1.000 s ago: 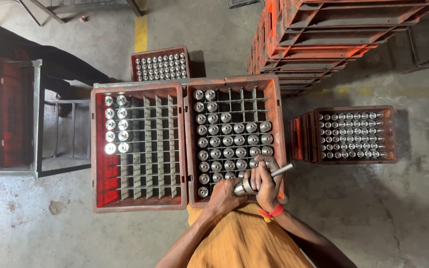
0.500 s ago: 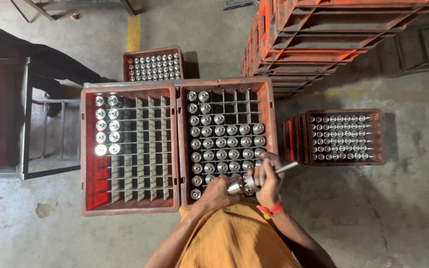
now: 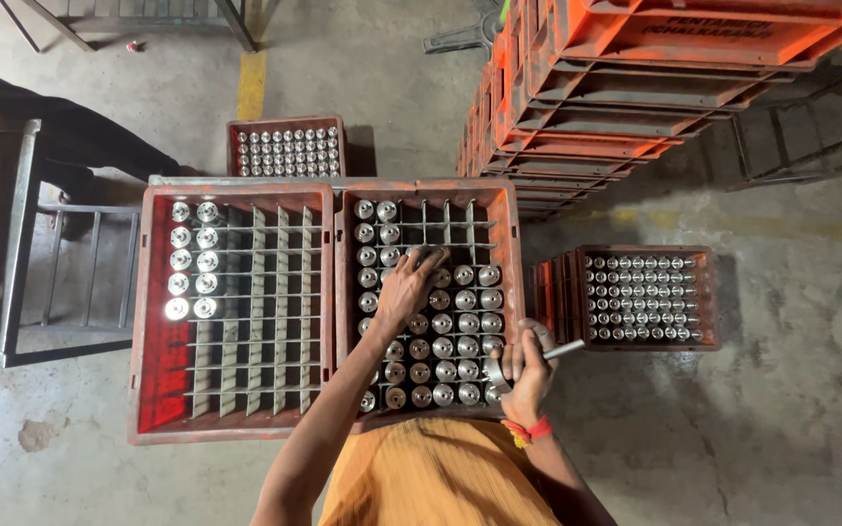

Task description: The person stands over two divided plastic crates on the factory floor and moves machined metal dome-shaped parts one at a time from the left crate into the right crate, holding a metal rod in one hand while transferring with the other. The right crate gradually fills with parts as the left crate empties.

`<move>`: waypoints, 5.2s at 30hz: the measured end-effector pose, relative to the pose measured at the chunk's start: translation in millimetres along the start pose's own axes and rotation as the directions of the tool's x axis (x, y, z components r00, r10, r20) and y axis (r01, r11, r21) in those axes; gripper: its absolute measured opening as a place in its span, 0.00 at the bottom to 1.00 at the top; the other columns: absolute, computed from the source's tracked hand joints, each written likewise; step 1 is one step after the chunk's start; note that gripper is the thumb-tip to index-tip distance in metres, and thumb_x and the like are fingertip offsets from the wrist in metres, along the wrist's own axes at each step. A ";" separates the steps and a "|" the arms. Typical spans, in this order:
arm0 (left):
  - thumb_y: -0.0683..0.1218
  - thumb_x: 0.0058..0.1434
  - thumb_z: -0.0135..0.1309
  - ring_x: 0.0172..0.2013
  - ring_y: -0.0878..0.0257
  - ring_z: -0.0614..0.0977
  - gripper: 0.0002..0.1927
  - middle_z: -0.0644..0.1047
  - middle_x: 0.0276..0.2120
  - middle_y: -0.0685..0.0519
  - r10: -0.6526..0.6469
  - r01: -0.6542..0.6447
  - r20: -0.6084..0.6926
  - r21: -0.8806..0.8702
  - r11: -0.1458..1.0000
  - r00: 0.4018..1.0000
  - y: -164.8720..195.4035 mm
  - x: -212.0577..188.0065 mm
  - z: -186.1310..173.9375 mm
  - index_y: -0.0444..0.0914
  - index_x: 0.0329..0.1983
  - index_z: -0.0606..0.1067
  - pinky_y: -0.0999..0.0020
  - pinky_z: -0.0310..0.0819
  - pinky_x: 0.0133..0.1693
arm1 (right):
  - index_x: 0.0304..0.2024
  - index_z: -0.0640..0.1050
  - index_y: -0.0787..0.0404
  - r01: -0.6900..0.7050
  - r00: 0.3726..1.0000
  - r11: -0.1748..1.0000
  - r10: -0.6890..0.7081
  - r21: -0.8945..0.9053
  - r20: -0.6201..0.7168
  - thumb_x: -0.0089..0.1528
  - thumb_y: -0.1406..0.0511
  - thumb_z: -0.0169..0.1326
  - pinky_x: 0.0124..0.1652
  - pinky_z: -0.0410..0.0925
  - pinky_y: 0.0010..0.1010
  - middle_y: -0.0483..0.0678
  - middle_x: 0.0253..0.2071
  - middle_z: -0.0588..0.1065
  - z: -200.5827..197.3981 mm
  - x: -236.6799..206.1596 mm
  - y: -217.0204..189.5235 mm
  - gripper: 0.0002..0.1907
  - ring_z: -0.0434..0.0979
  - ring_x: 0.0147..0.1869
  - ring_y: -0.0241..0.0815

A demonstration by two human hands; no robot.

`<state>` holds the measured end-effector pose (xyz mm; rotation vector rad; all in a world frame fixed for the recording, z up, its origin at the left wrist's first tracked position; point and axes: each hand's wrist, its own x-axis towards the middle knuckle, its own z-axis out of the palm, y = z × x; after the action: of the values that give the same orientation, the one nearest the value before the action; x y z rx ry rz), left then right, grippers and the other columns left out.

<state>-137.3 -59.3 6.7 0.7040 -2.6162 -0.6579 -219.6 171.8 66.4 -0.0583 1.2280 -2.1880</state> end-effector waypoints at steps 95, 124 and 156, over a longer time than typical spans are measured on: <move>0.68 0.63 0.51 0.17 0.57 0.77 0.41 0.78 0.48 0.37 -0.128 0.165 0.316 -0.092 0.982 0.940 1.6 -23.9 1.7 0.43 0.72 0.58 0.65 0.73 0.16 | 0.59 0.77 0.56 0.420 0.847 0.906 -0.371 0.049 -0.381 0.77 0.63 0.47 0.32 0.68 0.24 0.35 0.21 0.60 -132.9 63.8 -117.8 0.12 0.58 0.23 0.27; 0.56 0.57 0.67 0.69 0.32 0.53 0.31 0.60 0.69 0.30 -0.545 0.772 -0.588 0.237 0.590 0.597 -175.9 -175.5 -189.5 0.39 0.60 0.76 0.31 0.47 0.61 | 0.48 0.75 0.58 -0.048 0.992 0.999 0.049 0.012 -0.113 0.74 0.66 0.44 0.33 0.68 0.34 0.38 0.17 0.57 -64.0 11.3 -3.3 0.08 0.55 0.18 0.31; 0.44 0.50 0.67 0.32 0.47 0.85 0.21 0.83 0.33 0.40 -0.255 0.452 0.446 -0.419 0.787 0.858 121.8 -119.9 -76.7 0.35 0.48 0.78 0.53 0.79 0.38 | 0.47 0.73 0.61 -0.104 0.992 0.993 0.108 -0.054 0.071 0.73 0.67 0.42 0.30 0.66 0.31 0.38 0.15 0.55 73.0 -27.2 -23.5 0.08 0.53 0.18 0.30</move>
<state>-51.9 72.9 108.2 0.9881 -2.4314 -1.6815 -185.5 139.9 133.0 -0.0915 1.2168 -2.0457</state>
